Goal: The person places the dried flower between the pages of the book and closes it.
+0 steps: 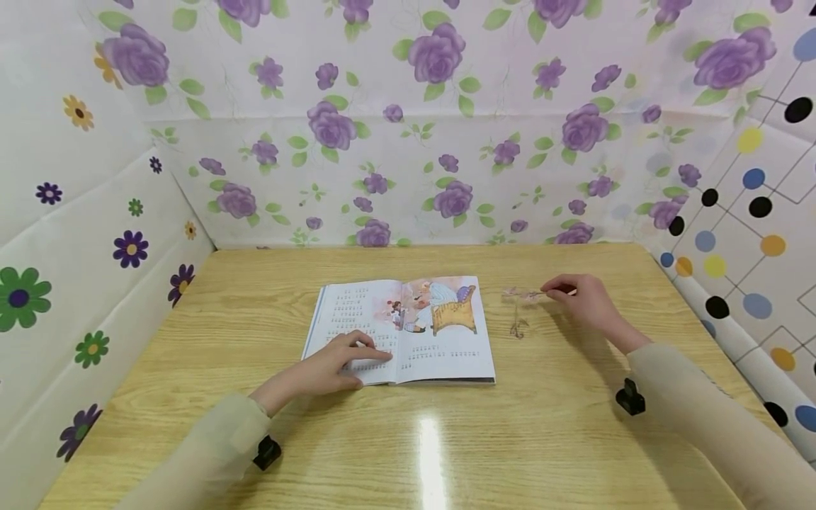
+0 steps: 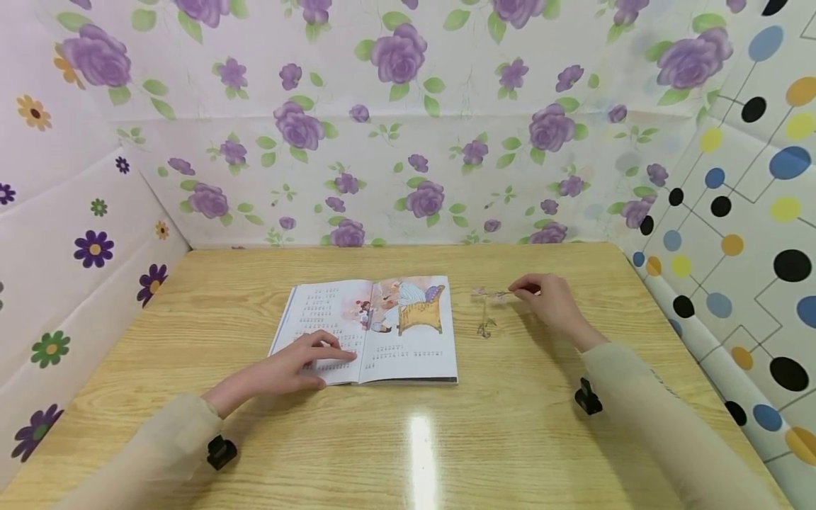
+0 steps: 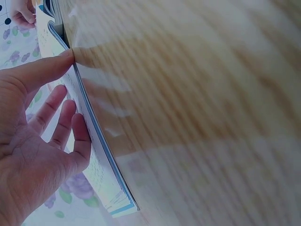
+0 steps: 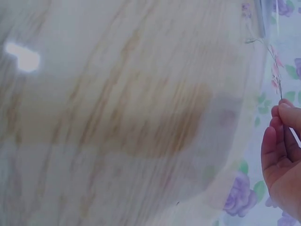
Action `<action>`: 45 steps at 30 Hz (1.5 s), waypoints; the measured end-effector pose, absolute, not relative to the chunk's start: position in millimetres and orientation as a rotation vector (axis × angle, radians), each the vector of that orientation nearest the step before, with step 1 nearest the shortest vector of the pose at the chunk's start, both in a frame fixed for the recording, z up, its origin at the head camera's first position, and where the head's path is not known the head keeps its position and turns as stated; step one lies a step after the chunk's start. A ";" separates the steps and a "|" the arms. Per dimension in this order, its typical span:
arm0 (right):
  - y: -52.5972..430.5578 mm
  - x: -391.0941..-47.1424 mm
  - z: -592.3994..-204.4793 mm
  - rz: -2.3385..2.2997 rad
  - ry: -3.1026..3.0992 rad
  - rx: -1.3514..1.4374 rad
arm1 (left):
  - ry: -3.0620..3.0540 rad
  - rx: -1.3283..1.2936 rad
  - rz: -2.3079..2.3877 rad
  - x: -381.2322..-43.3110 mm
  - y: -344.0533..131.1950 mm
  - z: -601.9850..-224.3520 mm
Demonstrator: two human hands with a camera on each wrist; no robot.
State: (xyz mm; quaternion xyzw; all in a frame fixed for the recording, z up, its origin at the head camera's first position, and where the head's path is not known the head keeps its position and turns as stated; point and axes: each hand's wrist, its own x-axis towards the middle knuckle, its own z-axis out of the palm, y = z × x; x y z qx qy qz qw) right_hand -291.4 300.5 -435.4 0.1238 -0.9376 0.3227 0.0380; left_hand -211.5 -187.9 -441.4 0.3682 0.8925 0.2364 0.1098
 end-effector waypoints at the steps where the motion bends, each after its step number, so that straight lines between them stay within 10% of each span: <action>1: 300.1 -290.9 -434.0 0.991 -2.873 0.385 | 2.624 1.081 0.693 -211.4 -188.0 -441.2; 45: 240.2 -289.9 -391.7 1.169 -2.839 0.476 | 2.646 1.094 0.676 -208.4 -187.7 -440.9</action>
